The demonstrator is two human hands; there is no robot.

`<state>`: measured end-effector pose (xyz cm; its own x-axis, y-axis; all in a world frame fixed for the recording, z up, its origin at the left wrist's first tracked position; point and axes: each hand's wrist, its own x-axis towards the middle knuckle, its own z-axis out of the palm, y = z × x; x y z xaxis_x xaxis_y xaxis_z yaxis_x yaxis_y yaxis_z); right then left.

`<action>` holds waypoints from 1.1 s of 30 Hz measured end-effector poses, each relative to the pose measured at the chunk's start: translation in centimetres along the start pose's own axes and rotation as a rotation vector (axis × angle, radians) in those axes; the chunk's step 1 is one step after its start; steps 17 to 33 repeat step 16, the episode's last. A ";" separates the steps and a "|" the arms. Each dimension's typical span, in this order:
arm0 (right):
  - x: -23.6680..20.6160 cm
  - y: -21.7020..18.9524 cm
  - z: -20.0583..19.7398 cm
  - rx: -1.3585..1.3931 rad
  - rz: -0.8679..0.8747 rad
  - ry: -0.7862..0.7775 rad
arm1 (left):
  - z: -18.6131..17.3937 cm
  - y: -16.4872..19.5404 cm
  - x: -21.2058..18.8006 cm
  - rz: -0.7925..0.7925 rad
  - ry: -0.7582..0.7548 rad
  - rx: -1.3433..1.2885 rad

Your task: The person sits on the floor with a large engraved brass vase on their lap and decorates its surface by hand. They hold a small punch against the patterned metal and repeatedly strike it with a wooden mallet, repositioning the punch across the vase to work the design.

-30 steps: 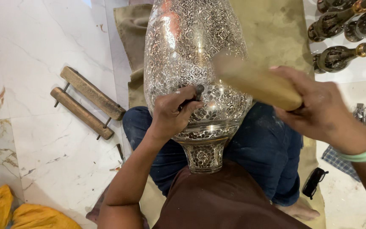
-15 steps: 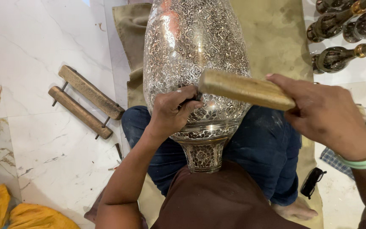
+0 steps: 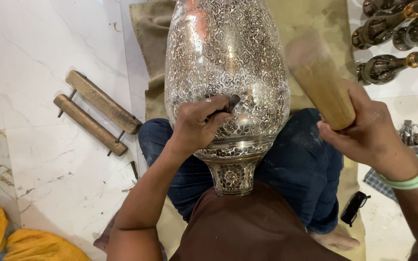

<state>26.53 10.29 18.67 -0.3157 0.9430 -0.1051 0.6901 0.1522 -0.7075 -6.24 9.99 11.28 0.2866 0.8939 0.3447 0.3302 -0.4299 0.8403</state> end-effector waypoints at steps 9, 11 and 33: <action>-0.5 -0.2 -0.8 -0.471 -0.119 -0.026 | -0.3 0.1 0.1 -0.023 -0.015 -0.016; -0.6 0.1 -0.7 -0.433 -0.013 -0.088 | -0.4 0.2 0.2 -0.031 -0.023 -0.006; 3.0 3.1 -1.1 -0.211 -0.166 -0.030 | -0.6 0.5 0.5 -0.044 -0.050 -0.020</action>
